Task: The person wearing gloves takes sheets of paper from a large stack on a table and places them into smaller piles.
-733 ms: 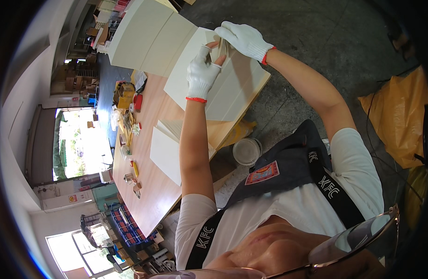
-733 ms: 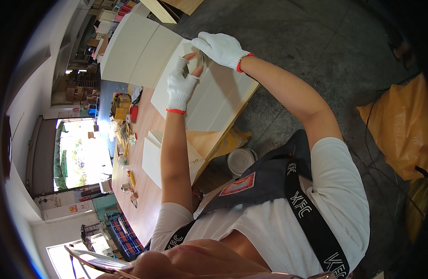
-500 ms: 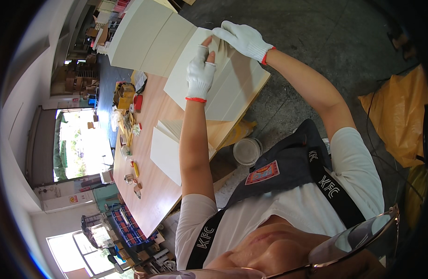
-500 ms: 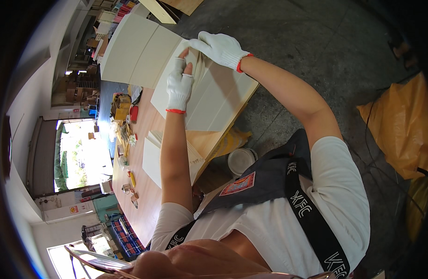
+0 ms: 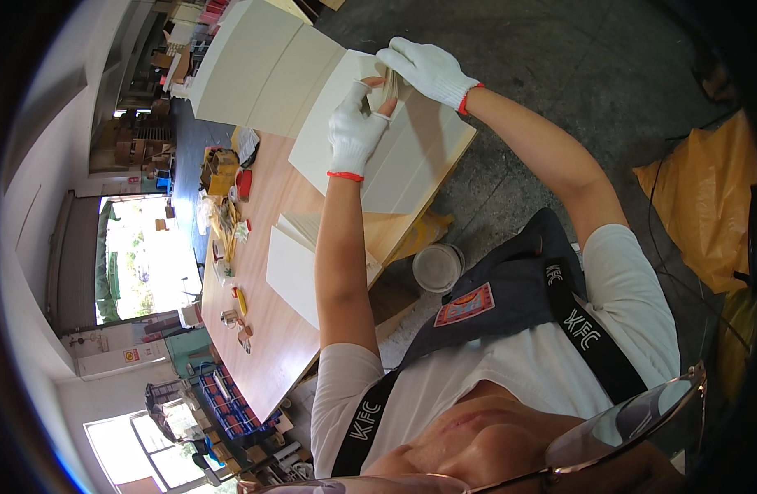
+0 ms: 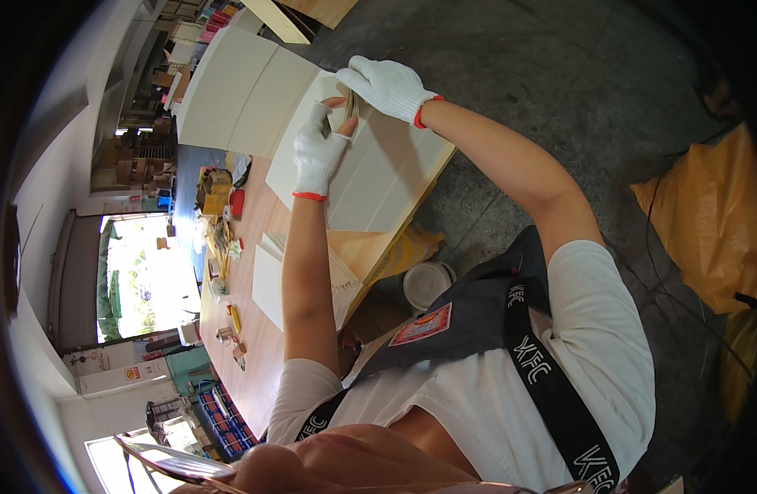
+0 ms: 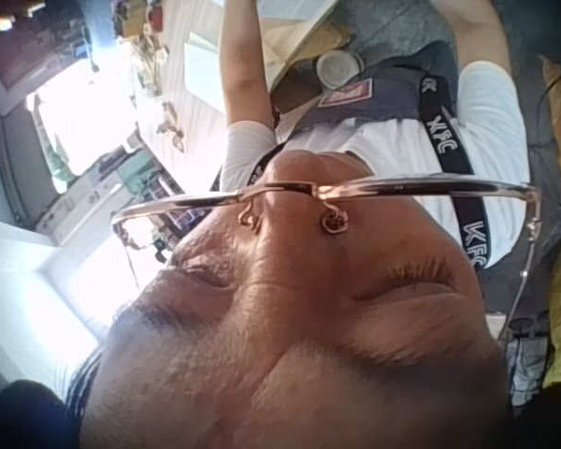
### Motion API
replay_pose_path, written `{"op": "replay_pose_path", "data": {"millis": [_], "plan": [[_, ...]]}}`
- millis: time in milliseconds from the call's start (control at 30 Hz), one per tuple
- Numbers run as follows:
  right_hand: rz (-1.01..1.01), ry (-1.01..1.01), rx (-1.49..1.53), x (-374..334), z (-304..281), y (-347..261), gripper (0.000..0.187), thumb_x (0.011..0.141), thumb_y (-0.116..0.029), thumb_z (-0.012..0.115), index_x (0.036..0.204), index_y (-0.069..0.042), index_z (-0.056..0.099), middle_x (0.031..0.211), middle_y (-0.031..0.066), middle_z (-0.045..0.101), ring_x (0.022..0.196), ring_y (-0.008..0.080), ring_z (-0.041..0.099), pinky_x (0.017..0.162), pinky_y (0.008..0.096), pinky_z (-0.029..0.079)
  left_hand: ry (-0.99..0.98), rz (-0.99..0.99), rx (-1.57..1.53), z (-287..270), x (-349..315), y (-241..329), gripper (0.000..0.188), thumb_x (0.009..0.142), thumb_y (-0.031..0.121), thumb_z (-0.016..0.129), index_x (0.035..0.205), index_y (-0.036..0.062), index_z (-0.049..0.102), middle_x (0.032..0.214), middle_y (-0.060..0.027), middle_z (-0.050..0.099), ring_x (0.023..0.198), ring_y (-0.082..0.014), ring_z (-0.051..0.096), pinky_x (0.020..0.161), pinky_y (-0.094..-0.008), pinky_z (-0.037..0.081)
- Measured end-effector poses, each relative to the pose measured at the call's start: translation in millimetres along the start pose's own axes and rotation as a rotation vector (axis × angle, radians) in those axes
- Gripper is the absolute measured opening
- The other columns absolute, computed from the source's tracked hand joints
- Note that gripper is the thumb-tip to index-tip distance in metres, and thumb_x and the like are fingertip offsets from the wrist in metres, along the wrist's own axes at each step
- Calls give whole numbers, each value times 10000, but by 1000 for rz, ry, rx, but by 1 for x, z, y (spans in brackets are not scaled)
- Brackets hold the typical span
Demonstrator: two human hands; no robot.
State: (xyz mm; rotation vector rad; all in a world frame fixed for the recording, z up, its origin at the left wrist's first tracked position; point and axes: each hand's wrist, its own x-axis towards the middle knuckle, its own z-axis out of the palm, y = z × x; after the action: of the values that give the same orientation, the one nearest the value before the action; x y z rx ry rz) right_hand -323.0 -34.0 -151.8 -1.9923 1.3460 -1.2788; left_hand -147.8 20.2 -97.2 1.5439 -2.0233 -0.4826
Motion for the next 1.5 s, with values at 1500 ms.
{"op": "replay_pose_path", "data": {"millis": [1500], "plan": [[127,17,202,-8,-16,-7,426,961,-486,499,852,-80,566,732,79,553,672,243,532,658,371,419,26,211,213,0,-2,3,477,867,198,687,1330,223,578,878,-84,689,651,-165,650,676,-311,525]]}}
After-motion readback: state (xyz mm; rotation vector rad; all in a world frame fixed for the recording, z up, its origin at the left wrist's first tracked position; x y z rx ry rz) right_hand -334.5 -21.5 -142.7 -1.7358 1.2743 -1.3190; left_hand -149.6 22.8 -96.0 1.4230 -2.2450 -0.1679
